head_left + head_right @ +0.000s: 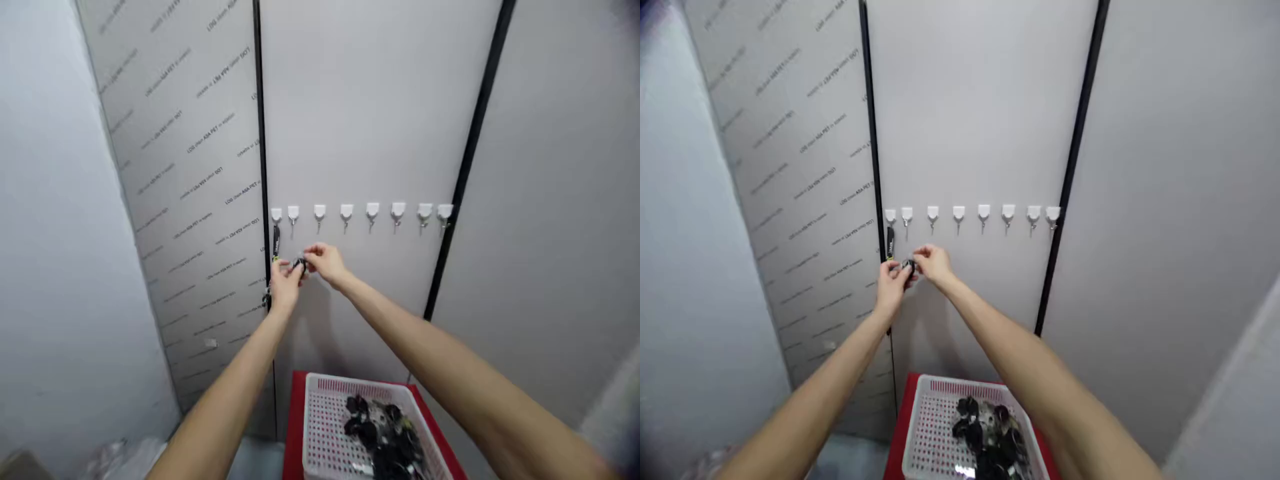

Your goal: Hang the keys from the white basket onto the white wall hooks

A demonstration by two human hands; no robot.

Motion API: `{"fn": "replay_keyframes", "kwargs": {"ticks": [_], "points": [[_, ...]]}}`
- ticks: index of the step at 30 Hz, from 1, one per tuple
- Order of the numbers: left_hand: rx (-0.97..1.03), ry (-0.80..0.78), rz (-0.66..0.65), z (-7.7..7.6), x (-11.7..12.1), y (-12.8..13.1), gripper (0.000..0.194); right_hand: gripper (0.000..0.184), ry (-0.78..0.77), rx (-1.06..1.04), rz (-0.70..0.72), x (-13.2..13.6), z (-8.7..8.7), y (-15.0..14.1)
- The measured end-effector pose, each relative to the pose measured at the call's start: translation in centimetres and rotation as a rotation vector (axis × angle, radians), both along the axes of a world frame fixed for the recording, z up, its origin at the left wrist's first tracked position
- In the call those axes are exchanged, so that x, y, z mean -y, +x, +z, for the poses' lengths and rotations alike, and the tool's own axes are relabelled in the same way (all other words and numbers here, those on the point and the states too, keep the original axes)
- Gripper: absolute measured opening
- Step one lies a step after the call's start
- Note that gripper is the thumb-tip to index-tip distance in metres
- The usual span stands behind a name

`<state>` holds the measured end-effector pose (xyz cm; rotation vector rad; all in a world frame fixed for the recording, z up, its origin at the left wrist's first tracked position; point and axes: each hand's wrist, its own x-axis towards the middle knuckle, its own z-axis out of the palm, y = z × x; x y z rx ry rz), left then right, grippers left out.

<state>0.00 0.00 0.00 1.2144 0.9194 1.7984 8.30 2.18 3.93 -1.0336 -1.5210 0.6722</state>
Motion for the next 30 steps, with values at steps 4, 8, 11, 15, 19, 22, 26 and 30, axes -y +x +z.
{"fn": "replay_keyframes", "kwargs": {"ticks": [4,8,11,15,19,22,26,30], "points": [[-0.017,0.038,0.086,3.6,-2.2,-1.0,0.020,0.008,0.118,0.000,-0.124,-2.5,3.7,-1.4],[-0.118,0.022,0.153,4.9,-4.1,-1.7,0.013,0.009,0.185,0.018,-0.188,-3.7,5.6,-2.3],[-0.223,0.020,0.263,4.7,-5.0,-2.1,0.015,0.011,0.193,0.065,-0.207,-4.0,5.8,-2.7],[-0.317,0.039,0.345,4.2,-5.1,-2.4,0.017,0.015,0.192,0.113,-0.212,-4.3,5.5,-2.9],[-0.421,-0.018,0.344,4.1,-4.6,-2.3,0.021,0.017,0.124,0.183,-0.299,-4.8,5.0,-2.6],[-0.526,-0.054,0.315,3.8,-4.0,-2.1,0.025,0.021,0.067,0.247,-0.302,-4.6,4.4,-2.3],[-0.621,-0.008,0.318,1.4,-2.0,-1.4,0.029,0.024,0.136,0.279,-0.259,-2.7,2.2,-0.7],[-0.671,0.049,0.174,-4.4,1.3,0.2,0.029,0.022,0.044,0.373,-0.098,0.9,-3.6,2.9]]}}
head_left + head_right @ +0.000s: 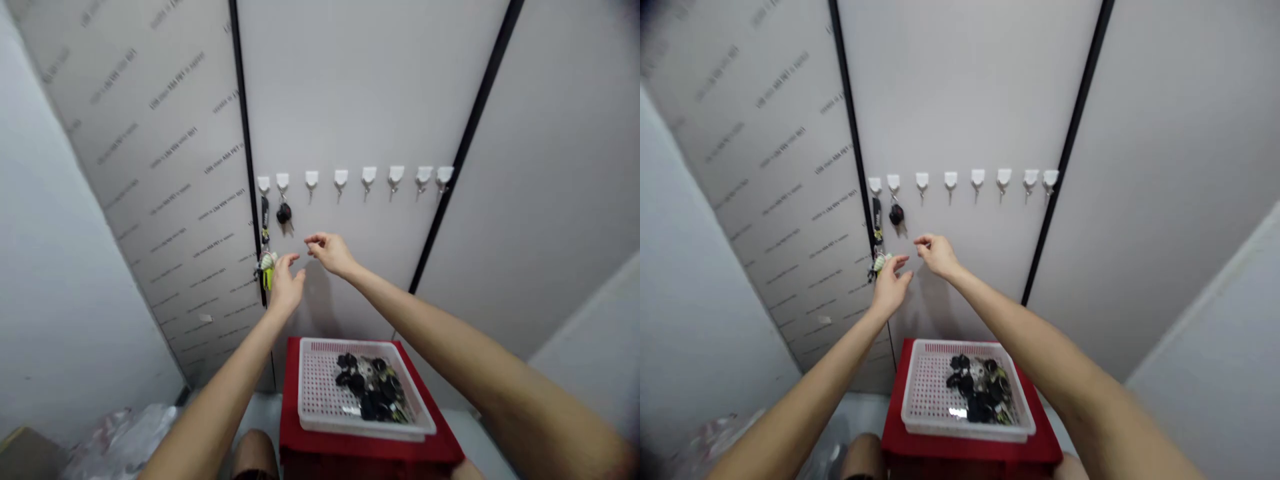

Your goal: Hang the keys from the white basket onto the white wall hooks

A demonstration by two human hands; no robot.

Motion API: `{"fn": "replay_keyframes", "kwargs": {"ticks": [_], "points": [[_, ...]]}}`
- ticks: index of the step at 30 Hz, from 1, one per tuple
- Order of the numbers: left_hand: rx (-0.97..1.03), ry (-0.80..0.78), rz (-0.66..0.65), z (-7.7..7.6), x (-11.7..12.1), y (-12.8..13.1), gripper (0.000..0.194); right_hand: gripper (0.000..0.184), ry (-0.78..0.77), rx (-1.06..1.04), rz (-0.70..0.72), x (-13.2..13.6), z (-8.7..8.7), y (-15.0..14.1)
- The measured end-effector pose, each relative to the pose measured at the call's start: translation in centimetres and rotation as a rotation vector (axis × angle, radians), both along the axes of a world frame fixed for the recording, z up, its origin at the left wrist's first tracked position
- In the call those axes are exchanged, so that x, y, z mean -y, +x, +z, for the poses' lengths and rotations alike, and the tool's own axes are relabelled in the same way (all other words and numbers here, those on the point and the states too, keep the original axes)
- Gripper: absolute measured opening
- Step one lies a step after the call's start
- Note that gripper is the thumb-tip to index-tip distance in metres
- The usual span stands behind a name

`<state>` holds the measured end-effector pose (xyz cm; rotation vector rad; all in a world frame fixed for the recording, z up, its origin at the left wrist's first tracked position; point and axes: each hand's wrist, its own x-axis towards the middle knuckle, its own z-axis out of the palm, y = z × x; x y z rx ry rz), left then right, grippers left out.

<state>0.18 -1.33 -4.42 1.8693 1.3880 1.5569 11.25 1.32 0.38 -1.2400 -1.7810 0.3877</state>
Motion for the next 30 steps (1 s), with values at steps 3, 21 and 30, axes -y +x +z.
{"fn": "replay_keyframes", "kwargs": {"ticks": [3,21,30], "points": [[-0.057,-0.162,-0.128,-5.9,2.6,1.8,0.027,0.020,-0.198,0.082,0.077,3.5,-6.6,3.6],[-0.617,-0.417,-0.266,-15.4,6.1,5.3,0.030,0.023,-0.349,0.622,-0.024,10.2,-18.7,8.2],[-0.489,-0.462,-0.358,-14.5,6.1,5.1,0.028,0.020,-0.262,0.432,-0.009,10.7,-19.2,8.3]]}}
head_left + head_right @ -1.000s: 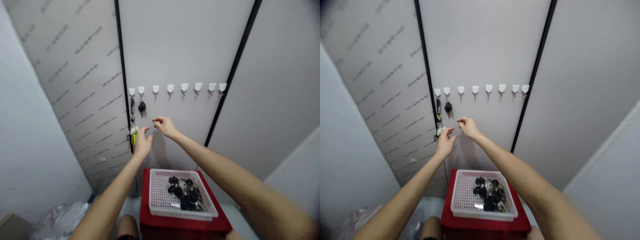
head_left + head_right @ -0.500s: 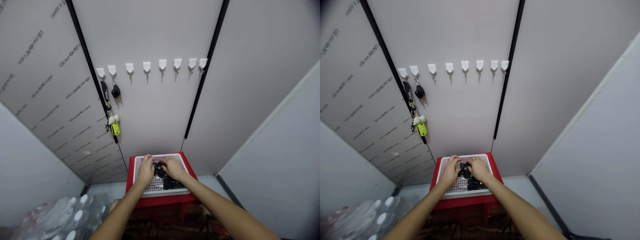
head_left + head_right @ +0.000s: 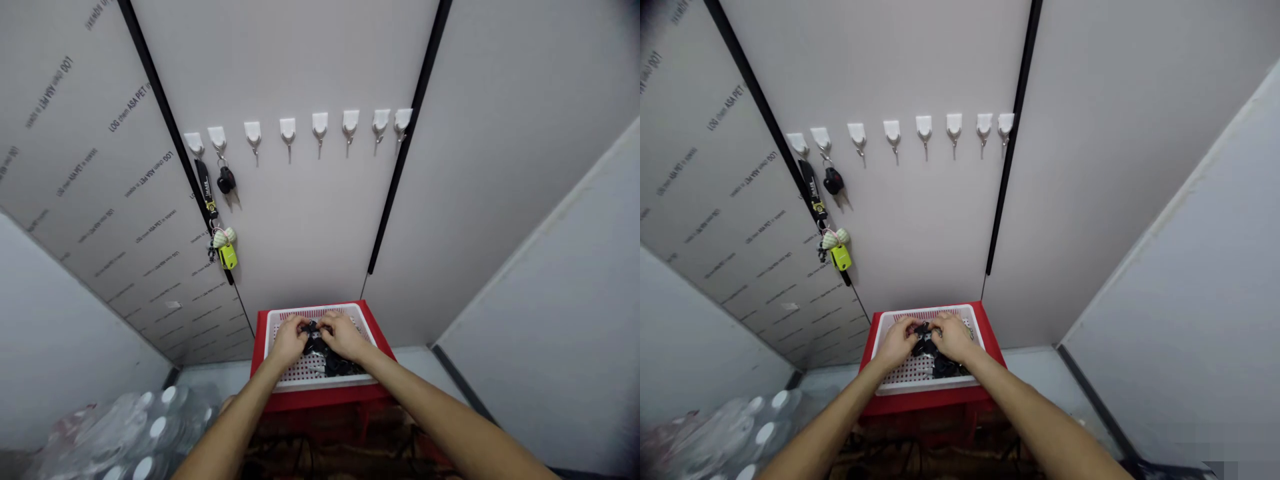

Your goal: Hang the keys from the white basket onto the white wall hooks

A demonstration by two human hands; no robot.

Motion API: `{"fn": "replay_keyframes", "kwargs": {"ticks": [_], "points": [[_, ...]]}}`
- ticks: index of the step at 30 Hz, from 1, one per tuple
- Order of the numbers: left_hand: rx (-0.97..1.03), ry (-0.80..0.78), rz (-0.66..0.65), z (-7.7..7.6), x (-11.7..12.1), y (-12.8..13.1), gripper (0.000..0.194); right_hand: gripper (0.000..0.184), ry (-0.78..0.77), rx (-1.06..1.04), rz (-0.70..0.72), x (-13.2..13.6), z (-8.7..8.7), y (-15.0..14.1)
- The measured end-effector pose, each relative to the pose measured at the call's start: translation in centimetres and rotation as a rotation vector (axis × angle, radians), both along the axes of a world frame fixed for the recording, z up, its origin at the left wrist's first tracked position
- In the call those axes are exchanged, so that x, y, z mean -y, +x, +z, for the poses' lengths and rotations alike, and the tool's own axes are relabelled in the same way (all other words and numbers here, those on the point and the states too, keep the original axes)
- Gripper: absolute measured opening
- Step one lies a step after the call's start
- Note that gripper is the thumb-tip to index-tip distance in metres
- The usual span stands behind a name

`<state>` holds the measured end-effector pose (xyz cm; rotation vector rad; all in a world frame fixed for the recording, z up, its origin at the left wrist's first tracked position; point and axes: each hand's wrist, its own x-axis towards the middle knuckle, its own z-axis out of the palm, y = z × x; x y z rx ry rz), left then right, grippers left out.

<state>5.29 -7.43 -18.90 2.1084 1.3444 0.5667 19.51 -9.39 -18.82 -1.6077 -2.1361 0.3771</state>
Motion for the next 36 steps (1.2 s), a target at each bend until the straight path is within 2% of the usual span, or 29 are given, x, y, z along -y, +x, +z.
{"fn": "replay_keyframes", "kwargs": {"ticks": [3,5,10,14,17,20,22,24,27,36], "points": [[-0.006,-0.040,-0.128,0.2,0.7,-0.5,0.024,0.017,0.019,-0.006,0.102,0.3,0.0,-0.1],[-0.044,-0.014,-0.165,0.2,1.0,-0.8,0.024,0.013,0.020,0.011,0.150,0.5,0.1,-0.1],[-0.101,0.015,-0.045,0.0,0.9,-0.8,0.007,0.014,0.006,0.027,0.151,0.6,-0.2,-0.2],[-0.052,0.083,-0.012,0.5,0.6,-0.6,0.009,0.013,0.001,0.010,0.134,0.5,0.1,-0.5],[-0.027,0.203,0.085,1.2,0.7,-1.1,0.011,0.013,0.100,-0.033,0.040,0.9,1.1,0.4],[-0.062,0.317,0.222,1.6,0.8,-2.4,0.022,0.018,0.235,-0.071,-0.202,1.6,1.7,2.6],[-0.079,0.215,0.315,1.3,0.5,-3.4,0.038,0.025,0.185,-0.108,-0.348,2.0,1.4,4.2],[-0.056,0.024,0.380,0.9,0.0,-4.0,0.047,0.033,0.041,-0.202,-0.429,2.0,0.6,5.1],[-0.030,-0.128,0.422,0.6,-1.2,-4.3,0.050,0.037,-0.100,-0.317,-0.515,1.1,-0.4,5.0],[-0.071,0.016,0.448,2.2,-4.3,-4.7,0.049,0.035,0.026,-0.280,-0.577,-2.9,0.0,2.9]]}}
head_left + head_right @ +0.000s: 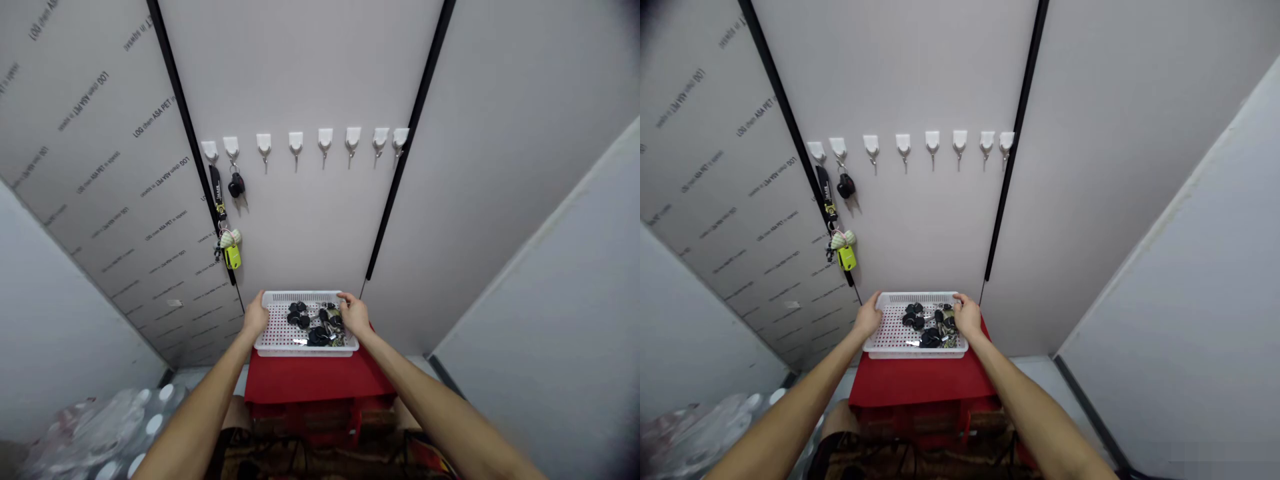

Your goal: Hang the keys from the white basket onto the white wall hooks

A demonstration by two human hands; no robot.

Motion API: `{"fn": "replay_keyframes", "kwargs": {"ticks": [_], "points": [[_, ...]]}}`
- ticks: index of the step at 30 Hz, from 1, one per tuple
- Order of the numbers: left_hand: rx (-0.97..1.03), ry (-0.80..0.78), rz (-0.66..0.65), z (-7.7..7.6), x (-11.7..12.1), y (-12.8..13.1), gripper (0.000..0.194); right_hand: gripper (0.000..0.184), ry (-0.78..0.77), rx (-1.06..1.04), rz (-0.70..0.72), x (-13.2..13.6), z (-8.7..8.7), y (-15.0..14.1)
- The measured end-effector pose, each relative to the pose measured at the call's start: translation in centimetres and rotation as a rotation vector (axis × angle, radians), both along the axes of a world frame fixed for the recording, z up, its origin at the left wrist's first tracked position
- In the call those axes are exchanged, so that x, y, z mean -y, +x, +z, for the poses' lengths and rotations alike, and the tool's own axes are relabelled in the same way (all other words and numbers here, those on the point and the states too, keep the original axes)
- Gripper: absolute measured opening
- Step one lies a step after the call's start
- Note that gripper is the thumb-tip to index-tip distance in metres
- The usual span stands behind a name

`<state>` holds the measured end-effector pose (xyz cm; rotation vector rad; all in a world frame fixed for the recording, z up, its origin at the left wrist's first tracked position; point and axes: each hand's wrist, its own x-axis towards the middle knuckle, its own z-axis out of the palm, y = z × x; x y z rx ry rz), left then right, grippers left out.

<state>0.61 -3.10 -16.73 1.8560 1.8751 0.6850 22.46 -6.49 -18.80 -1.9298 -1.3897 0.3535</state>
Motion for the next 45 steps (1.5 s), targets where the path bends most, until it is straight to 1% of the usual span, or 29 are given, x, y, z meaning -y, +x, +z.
{"fn": "replay_keyframes", "kwargs": {"ticks": [4,6,9,11,13,18,20,22,24,26,27,29,31,34,35,37,38,39,40,41,43,45], "points": [[-0.027,-0.022,0.012,-0.1,0.3,-0.4,0.049,0.034,-0.013,0.002,0.041,-0.4,0.0,0.1],[-0.083,0.056,-0.010,-0.3,0.7,-0.2,0.049,0.034,-0.030,0.003,0.074,-0.4,0.0,0.4],[-0.193,0.234,-0.124,-0.6,1.3,0.4,0.046,0.034,-0.034,0.015,0.089,-0.7,0.0,0.6],[-0.228,0.275,-0.196,-0.6,1.6,1.0,0.044,0.033,-0.021,0.036,0.073,-0.9,0.1,0.6],[-0.237,0.264,-0.213,-0.6,1.8,1.4,0.042,0.033,-0.013,0.046,0.068,-1.0,0.2,0.5],[-0.198,0.265,-0.173,-0.4,2.2,1.2,0.040,0.034,-0.008,0.055,0.083,-0.2,0.6,0.7],[-0.194,0.285,-0.167,-0.4,2.6,0.9,0.040,0.035,0.016,0.073,0.040,0.3,0.7,1.3],[-0.224,0.299,-0.217,-0.5,3.1,0.8,0.039,0.038,-0.018,0.045,-0.055,0.7,0.6,2.1],[-0.266,0.297,-0.269,-0.7,3.6,0.8,0.037,0.043,-0.139,-0.107,-0.132,1.1,0.4,2.8],[-0.284,0.263,-0.235,-0.8,3.9,0.9,0.036,0.049,-0.257,-0.330,-0.135,1.5,-0.1,3.2],[-0.289,0.238,-0.202,-0.8,4.0,0.9,0.037,0.053,-0.287,-0.415,-0.123,1.6,-0.3,3.2],[-0.314,0.195,-0.174,-0.7,4.0,1.1,0.036,0.061,-0.289,-0.481,-0.107,1.8,-0.7,3.1],[-0.359,0.173,-0.223,-0.6,3.9,1.5,0.032,0.065,-0.278,-0.463,-0.108,1.8,-0.9,3.0],[-0.404,0.136,-0.330,-0.4,3.5,2.3,0.026,0.062,-0.279,-0.428,-0.095,1.5,-0.4,2.9],[-0.406,0.119,-0.347,-0.4,3.3,2.6,0.023,0.059,-0.255,-0.384,-0.106,1.4,0.0,2.8],[-0.394,0.081,-0.348,-0.4,2.9,3.0,0.019,0.052,-0.125,-0.233,-0.119,1.2,1.2,2.2],[-0.383,0.061,-0.330,-0.5,2.7,3.2,0.018,0.048,-0.039,-0.147,-0.096,1.0,1.9,1.6],[-0.369,0.044,-0.313,-0.5,2.6,3.3,0.019,0.044,0.037,-0.073,-0.040,0.9,2.5,0.9],[-0.354,0.035,-0.301,-0.5,2.5,3.3,0.019,0.040,0.087,-0.020,0.050,0.8,3.1,0.0],[-0.336,0.036,-0.297,-0.5,2.4,3.3,0.019,0.036,0.105,0.009,0.161,0.8,3.5,-1.0],[-0.291,0.059,-0.306,-0.1,2.3,3.1,0.018,0.030,0.069,0.026,0.371,0.6,3.9,-2.9],[-0.228,0.100,-0.340,0.6,2.2,2.9,0.016,0.026,0.028,0.024,0.494,0.4,3.8,-4.6]]}}
